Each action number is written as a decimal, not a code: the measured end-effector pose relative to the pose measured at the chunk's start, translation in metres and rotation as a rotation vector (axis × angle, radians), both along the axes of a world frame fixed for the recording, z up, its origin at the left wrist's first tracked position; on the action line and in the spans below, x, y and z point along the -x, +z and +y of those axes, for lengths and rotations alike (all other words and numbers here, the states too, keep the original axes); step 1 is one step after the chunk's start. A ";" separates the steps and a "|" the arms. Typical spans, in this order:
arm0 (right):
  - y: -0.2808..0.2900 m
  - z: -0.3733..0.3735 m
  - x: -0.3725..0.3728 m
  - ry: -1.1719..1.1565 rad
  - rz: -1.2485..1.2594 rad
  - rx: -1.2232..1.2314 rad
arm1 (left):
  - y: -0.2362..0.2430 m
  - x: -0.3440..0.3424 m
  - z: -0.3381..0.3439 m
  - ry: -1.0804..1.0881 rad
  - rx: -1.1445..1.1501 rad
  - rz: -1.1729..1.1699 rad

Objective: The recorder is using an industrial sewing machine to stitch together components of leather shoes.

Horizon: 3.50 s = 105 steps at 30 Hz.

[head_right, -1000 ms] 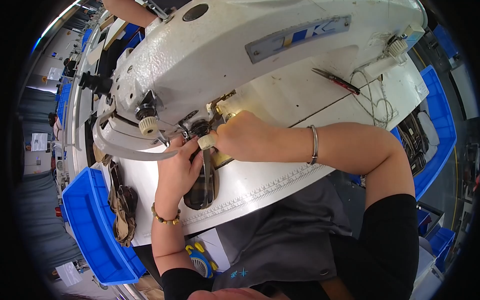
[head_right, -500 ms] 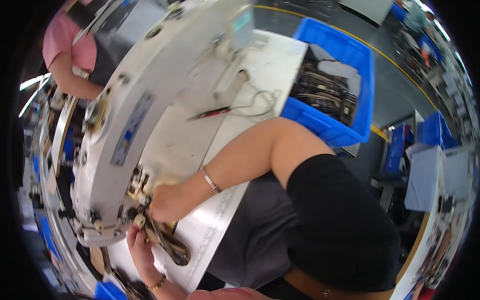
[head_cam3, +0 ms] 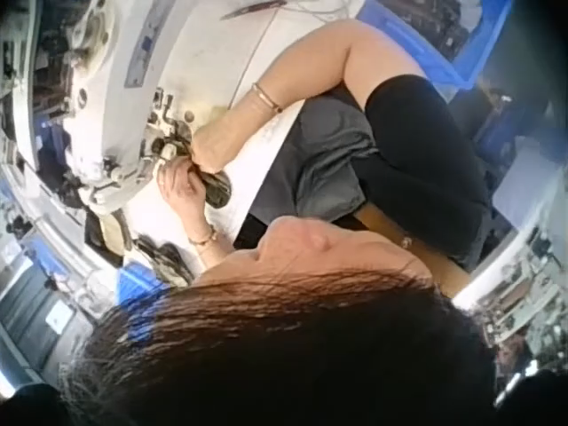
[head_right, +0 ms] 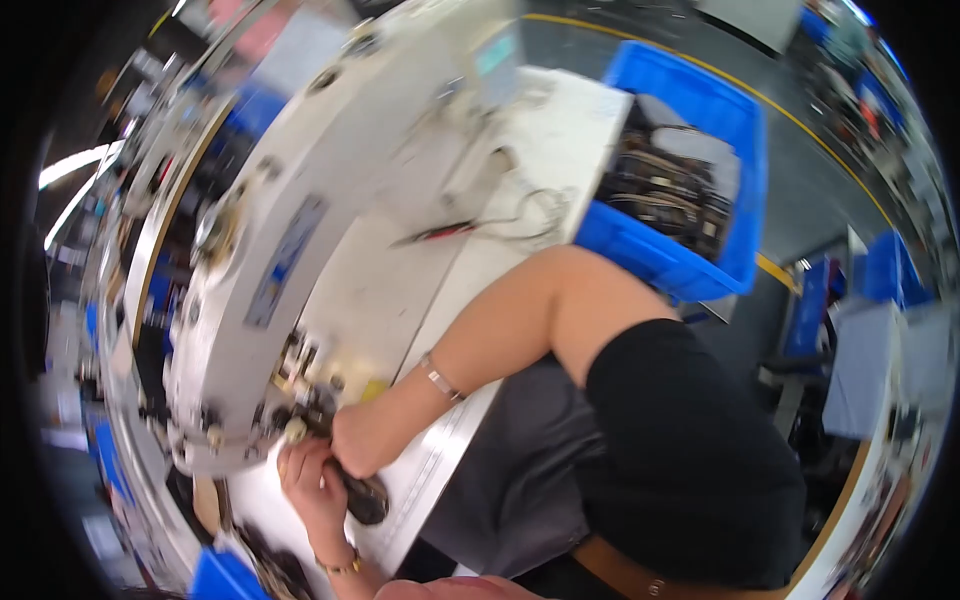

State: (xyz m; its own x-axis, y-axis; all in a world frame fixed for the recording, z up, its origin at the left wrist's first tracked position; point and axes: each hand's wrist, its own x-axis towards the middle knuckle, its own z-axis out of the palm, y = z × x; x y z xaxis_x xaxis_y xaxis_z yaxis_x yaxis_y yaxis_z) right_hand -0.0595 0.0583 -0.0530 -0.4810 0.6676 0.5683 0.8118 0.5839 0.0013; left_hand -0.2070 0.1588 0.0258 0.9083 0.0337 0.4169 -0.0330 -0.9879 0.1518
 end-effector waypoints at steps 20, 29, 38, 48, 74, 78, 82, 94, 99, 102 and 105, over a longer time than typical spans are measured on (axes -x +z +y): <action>0.015 -0.022 0.000 0.016 -0.074 -0.127 | -0.010 -0.007 -0.002 0.112 -0.115 0.062; 0.043 -0.018 -0.018 -0.122 0.028 -0.137 | -0.014 0.008 0.017 0.297 0.454 0.149; 0.030 -0.013 -0.023 -0.058 0.097 -0.179 | -0.009 0.002 -0.002 0.282 0.404 0.105; 0.039 -0.020 -0.030 0.127 0.062 0.063 | -0.014 0.002 0.006 0.329 0.344 0.010; 0.020 -0.020 -0.015 -0.130 -0.022 0.012 | -0.017 -0.007 0.001 0.261 0.123 0.077; 0.028 -0.032 -0.016 -0.025 -0.046 0.091 | -0.007 -0.003 -0.007 0.180 -0.009 0.066; 0.020 -0.040 -0.009 -0.021 -0.094 -0.013 | -0.004 0.006 -0.016 0.138 -0.049 0.088; 0.033 -0.041 -0.016 0.035 -0.199 0.095 | -0.009 0.004 -0.010 0.108 0.116 0.100; 0.036 -0.040 -0.022 0.065 -0.193 0.124 | -0.009 0.003 -0.013 0.117 0.105 0.093; 0.032 -0.036 -0.024 0.084 -0.148 0.139 | -0.018 0.003 -0.007 0.121 0.135 0.074; 0.022 -0.026 -0.026 0.006 -0.052 0.055 | -0.018 -0.004 0.003 0.117 0.132 0.037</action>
